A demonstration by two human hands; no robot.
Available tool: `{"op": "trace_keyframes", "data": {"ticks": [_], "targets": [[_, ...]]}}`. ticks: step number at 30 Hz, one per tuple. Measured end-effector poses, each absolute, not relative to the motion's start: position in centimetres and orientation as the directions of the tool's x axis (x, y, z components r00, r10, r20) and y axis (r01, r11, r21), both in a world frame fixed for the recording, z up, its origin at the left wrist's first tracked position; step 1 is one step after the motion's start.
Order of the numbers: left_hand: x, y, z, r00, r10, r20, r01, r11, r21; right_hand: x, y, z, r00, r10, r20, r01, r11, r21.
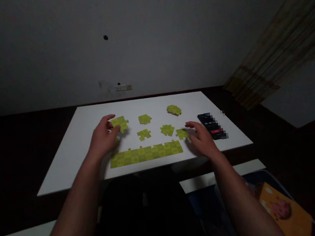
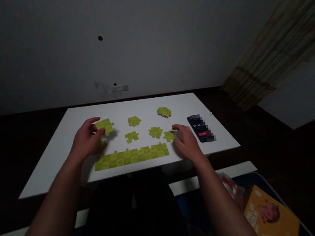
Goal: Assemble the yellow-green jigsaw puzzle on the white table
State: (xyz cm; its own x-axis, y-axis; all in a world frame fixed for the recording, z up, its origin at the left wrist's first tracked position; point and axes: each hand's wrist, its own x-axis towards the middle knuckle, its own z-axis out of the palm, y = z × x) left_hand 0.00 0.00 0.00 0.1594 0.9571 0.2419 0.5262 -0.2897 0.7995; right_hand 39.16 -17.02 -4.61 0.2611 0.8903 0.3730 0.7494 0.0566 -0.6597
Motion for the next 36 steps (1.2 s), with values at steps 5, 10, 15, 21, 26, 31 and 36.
{"op": "trace_keyframes", "data": {"ticks": [5, 10, 15, 21, 26, 31, 36], "targets": [[-2.3, 8.1, -2.1, 0.103, 0.991, 0.081, 0.664, -0.129, 0.737, 39.9, -16.2, -8.6, 0.153, 0.918, 0.366, 0.903, 0.021, -0.429], [-3.6, 10.2, -5.1, 0.141, 0.984, 0.105, 0.701, -0.174, 0.692, 39.8, -16.1, -9.7, 0.203, 0.923, 0.326, 0.922, -0.068, -0.381], [-3.7, 10.8, -7.2, 0.181, 0.959, 0.218, 0.762, -0.277, 0.586, 40.7, -15.7, -9.7, 0.249, 0.921, 0.299, 0.883, -0.089, -0.461], [-3.5, 10.5, -7.3, 0.149, 0.956, 0.253, 0.731, -0.279, 0.623, 40.7, -15.8, -9.1, 0.361, 0.883, 0.302, 0.788, -0.115, -0.605], [-3.6, 9.8, -6.8, 0.096, 0.972, 0.216, 0.642, -0.226, 0.732, 40.5, -16.1, -8.6, 0.458, 0.858, 0.231, 0.668, -0.161, -0.727], [-3.4, 8.9, -4.8, 0.030, 0.990, 0.139, 0.457, -0.137, 0.879, 40.2, -15.9, -8.0, 0.487, 0.854, 0.181, 0.517, -0.115, -0.848], [0.7, 1.6, -2.4, 0.289, 0.860, 0.422, 0.524, -0.511, 0.682, 38.6, -14.3, -7.6, 0.456, 0.872, 0.179, 0.485, -0.075, -0.871]]}}
